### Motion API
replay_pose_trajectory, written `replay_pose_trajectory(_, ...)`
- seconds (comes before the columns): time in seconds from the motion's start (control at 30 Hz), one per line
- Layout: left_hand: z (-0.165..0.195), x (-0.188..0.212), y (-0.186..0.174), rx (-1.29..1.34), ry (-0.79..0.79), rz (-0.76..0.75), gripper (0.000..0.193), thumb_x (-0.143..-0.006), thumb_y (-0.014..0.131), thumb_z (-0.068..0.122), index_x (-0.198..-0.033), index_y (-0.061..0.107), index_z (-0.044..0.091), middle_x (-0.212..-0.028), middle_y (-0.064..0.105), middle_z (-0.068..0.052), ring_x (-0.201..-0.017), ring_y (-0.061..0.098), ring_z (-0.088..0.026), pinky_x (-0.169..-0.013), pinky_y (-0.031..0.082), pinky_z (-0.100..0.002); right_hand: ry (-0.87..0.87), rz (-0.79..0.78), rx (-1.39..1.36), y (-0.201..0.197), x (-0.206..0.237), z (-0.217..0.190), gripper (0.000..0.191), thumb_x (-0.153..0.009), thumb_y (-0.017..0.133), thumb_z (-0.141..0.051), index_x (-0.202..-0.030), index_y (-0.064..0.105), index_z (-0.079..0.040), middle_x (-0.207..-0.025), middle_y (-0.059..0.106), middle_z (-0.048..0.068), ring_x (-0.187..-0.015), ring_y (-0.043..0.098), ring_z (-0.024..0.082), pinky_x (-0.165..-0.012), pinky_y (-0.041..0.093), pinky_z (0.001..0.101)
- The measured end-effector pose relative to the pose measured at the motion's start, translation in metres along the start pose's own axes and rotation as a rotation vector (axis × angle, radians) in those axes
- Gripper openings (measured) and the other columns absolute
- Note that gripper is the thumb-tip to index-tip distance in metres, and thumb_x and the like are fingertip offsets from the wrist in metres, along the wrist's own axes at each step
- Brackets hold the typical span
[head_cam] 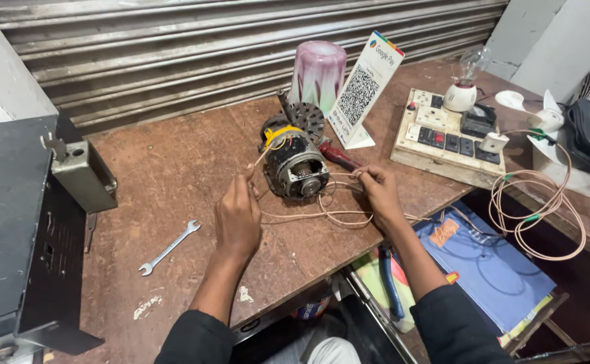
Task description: The person connects a copper wire to a yellow motor on a workbench and repeatedly touches the wire to different points on the motor while a test light bulb illuminates. The person adjusts the wire contact and repositions the motor during the test.
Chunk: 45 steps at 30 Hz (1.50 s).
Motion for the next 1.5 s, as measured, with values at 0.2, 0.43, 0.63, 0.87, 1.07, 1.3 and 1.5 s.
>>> replay_pose_trajectory(0.2, 0.004, 0.002, 0.002, -0.021, 0.032, -0.041, 0.038, -0.087, 0.055, -0.011, -0.123, 0.062, 0.0, -0.092, 0.068, -0.016, -0.084, 0.071, -0.035, -0.072, 0.056, -0.047, 0.068, -0.01, -0.048, -0.001, 0.001, 0.008, 0.016, -0.098, 0.06, -0.007, -0.093, 0.074, -0.001, -0.069, 0.058, -0.006, -0.056, 0.044, 0.001, -0.05, 0.031, 0.0214)
replay_pose_trajectory(0.43, 0.002, 0.002, 0.002, -0.002, 0.024, -0.066, 0.035, -0.089, 0.054, -0.01, -0.121, 0.061, 0.0, -0.09, 0.067, -0.015, -0.083, 0.071, -0.034, -0.073, 0.056, -0.047, 0.008, -0.007, 0.011, -0.001, -0.002, 0.004, 0.016, -0.097, 0.061, -0.007, -0.092, 0.075, 0.0, -0.07, 0.06, -0.006, -0.056, 0.04, 0.001, -0.049, 0.027, 0.0214)
replay_pose_trajectory(0.63, -0.002, 0.003, 0.015, -0.017, 0.048, -0.115, 0.029, -0.09, 0.056, -0.008, -0.117, 0.061, 0.001, -0.092, 0.068, -0.016, -0.083, 0.07, -0.036, -0.071, 0.055, -0.048, 0.038, 0.037, 0.021, -0.003, -0.001, 0.0, 0.017, -0.097, 0.062, -0.009, -0.092, 0.075, 0.0, -0.066, 0.058, -0.006, -0.053, 0.04, 0.001, -0.048, 0.027, 0.0218)
replay_pose_trajectory(0.87, 0.001, -0.002, 0.02, 0.008, 0.068, -0.144, 0.028, -0.091, 0.055, -0.006, -0.119, 0.058, 0.0, -0.098, 0.069, -0.015, -0.082, 0.073, -0.032, -0.07, 0.059, -0.045, 0.055, 0.019, -0.001, 0.002, 0.001, -0.011, 0.016, -0.098, 0.061, -0.009, -0.094, 0.074, -0.001, -0.067, 0.059, -0.006, -0.053, 0.04, 0.001, -0.047, 0.028, 0.0214)
replay_pose_trajectory(1.07, 0.001, -0.004, 0.013, 0.042, 0.016, -0.103, 0.03, -0.092, 0.051, -0.009, -0.12, 0.059, 0.0, -0.091, 0.07, -0.015, -0.081, 0.073, -0.033, -0.07, 0.057, -0.047, 0.063, 0.006, -0.01, 0.003, -0.001, -0.012, 0.016, -0.098, 0.061, -0.009, -0.093, 0.073, 0.0, -0.065, 0.056, -0.006, -0.05, 0.037, 0.001, -0.045, 0.025, 0.0217)
replay_pose_trajectory(1.3, -0.005, -0.006, 0.016, 0.031, 0.005, -0.099, 0.03, -0.092, 0.05, -0.011, -0.12, 0.059, -0.003, -0.091, 0.07, -0.015, -0.08, 0.073, -0.029, -0.07, 0.059, -0.044, 0.067, 0.0, -0.006, 0.0, -0.002, -0.007, 0.016, -0.098, 0.06, -0.009, -0.094, 0.074, 0.0, -0.063, 0.054, -0.006, -0.051, 0.037, 0.001, -0.046, 0.025, 0.0217)
replay_pose_trajectory(1.5, -0.013, -0.004, 0.011, 0.142, -0.069, -0.088, 0.029, -0.099, 0.053, -0.009, -0.126, 0.062, 0.0, -0.081, 0.069, -0.012, -0.073, 0.071, -0.025, -0.067, 0.056, -0.043, 0.078, 0.015, -0.004, -0.004, -0.003, -0.001, 0.015, -0.098, 0.061, -0.009, -0.094, 0.074, -0.001, -0.064, 0.054, -0.006, -0.052, 0.038, 0.001, -0.046, 0.026, 0.0218)
Point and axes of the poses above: each hand's wrist, its own x-axis away from the middle knuckle, its own y-axis out of the palm, z = x × y, the point moved 9 cm from there along -x, towards the middle knuckle
